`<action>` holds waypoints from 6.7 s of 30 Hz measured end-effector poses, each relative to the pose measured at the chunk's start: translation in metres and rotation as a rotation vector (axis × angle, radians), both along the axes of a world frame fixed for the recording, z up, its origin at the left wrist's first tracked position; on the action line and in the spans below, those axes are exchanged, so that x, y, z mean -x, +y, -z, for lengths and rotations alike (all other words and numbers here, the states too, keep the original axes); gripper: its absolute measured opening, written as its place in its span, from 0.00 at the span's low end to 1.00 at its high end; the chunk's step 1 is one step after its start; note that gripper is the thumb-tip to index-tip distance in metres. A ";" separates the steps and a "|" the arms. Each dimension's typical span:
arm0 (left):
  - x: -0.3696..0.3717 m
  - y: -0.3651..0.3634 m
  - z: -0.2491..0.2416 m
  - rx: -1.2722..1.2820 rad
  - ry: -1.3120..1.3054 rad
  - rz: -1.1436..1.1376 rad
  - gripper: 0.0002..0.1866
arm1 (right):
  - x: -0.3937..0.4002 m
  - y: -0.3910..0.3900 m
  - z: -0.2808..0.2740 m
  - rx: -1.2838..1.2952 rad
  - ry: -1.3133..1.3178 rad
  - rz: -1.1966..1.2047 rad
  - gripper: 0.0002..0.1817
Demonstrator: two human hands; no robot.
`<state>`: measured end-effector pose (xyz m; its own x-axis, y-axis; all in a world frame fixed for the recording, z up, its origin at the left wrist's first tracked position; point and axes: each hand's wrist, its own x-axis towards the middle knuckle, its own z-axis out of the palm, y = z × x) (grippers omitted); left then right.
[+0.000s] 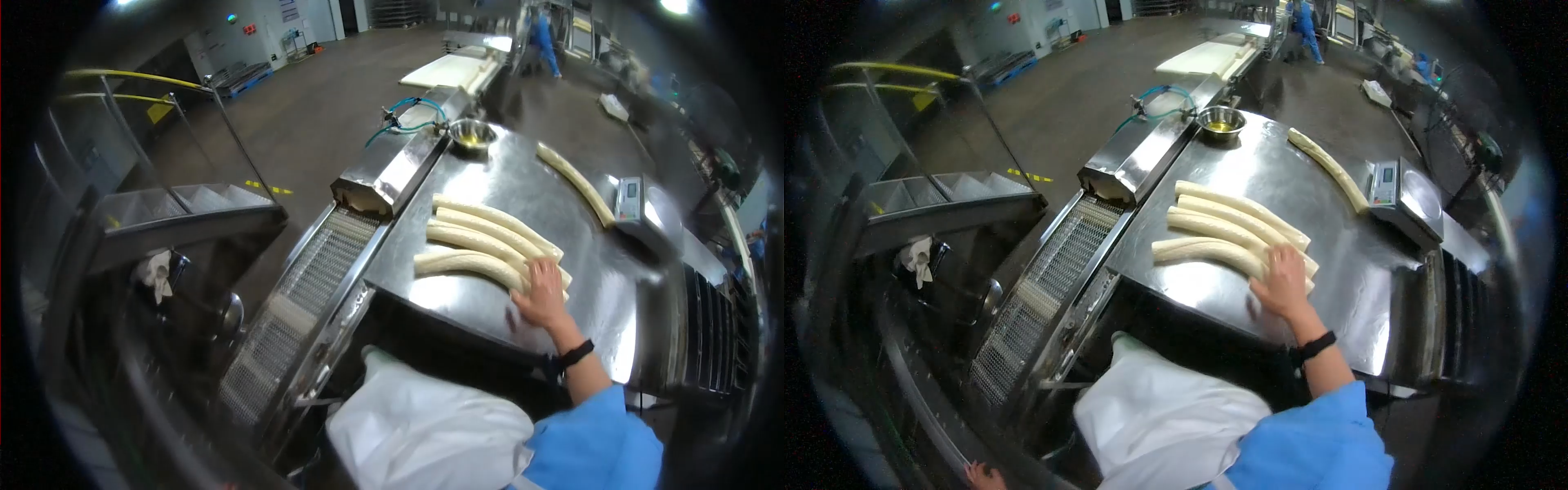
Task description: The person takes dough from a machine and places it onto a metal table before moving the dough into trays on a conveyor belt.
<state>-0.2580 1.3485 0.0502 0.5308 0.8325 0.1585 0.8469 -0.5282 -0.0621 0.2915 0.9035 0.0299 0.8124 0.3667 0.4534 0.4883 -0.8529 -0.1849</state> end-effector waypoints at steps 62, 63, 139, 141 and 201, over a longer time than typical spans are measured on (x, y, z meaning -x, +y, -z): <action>0.025 0.021 0.042 0.035 -0.104 -0.156 0.13 | -0.007 -0.047 0.052 -0.608 0.496 0.100 0.69; 0.027 0.022 0.042 0.029 -0.103 -0.159 0.13 | -0.014 -0.050 0.054 -0.613 0.498 0.096 0.69; -0.398 0.007 0.041 0.456 -0.515 0.585 0.37 | -0.004 0.020 -0.021 -0.015 0.389 -0.199 0.27; -0.381 0.036 0.061 0.266 -0.398 0.445 0.34 | -0.013 0.037 -0.014 0.123 0.282 -0.343 0.28; -0.375 -0.107 -0.095 1.528 -0.649 0.808 0.28 | 0.043 0.155 -0.018 -0.641 0.536 -0.708 0.35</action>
